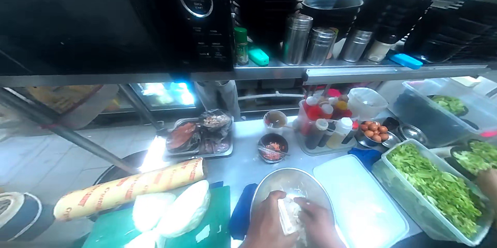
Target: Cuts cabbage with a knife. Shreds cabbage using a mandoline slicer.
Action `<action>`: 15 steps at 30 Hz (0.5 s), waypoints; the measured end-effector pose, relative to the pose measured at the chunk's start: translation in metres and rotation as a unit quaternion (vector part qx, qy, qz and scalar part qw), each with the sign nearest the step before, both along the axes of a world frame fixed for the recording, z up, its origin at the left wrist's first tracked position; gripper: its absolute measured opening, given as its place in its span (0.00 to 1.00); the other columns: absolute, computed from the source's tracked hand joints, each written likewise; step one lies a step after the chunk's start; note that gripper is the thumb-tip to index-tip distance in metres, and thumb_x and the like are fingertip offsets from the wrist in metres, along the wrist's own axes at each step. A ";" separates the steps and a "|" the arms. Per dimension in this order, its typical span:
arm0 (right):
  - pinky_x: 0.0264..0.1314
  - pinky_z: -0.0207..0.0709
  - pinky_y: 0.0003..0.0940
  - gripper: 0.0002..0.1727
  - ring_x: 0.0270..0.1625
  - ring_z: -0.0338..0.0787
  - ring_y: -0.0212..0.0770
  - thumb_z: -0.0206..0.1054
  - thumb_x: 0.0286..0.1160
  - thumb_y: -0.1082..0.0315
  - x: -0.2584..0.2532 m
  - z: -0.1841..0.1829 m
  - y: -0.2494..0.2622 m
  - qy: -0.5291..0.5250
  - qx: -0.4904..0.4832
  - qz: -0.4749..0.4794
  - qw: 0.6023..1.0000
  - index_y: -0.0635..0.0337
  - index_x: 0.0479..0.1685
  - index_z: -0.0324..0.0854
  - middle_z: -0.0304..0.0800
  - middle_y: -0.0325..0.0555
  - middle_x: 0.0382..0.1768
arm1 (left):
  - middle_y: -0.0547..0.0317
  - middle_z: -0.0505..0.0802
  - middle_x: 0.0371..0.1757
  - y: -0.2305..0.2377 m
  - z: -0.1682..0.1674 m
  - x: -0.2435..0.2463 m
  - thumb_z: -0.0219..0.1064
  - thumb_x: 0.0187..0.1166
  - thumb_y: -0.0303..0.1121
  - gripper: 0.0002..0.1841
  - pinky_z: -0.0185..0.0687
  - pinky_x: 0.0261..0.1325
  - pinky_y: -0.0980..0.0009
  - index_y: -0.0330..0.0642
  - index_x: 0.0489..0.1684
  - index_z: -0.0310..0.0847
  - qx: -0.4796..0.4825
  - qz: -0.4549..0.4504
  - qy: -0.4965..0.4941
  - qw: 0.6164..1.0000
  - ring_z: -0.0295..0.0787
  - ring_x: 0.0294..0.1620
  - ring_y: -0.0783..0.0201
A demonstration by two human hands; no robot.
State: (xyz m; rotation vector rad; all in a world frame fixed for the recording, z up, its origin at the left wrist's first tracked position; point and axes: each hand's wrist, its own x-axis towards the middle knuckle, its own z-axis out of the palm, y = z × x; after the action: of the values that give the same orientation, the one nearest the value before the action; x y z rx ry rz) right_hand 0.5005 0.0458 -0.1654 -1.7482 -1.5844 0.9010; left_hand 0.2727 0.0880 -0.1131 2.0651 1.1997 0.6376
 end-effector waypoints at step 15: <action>0.75 0.82 0.41 0.20 0.67 0.90 0.31 0.70 0.79 0.61 0.021 -0.054 0.000 -0.041 -0.017 -0.004 0.999 0.43 0.70 0.88 0.91 0.35 0.68 | 0.60 0.88 0.68 0.000 0.002 -0.002 0.88 0.44 0.61 0.57 0.87 0.67 0.55 0.49 0.81 0.66 -0.007 -0.008 -0.014 1.000 0.89 0.63 0.65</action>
State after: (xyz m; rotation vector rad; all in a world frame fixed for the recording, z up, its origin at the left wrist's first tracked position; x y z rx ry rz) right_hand 0.5218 0.0456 -0.2199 -1.8358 -1.6220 0.8668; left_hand 0.2705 0.0879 -0.1113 2.0463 1.1679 0.6468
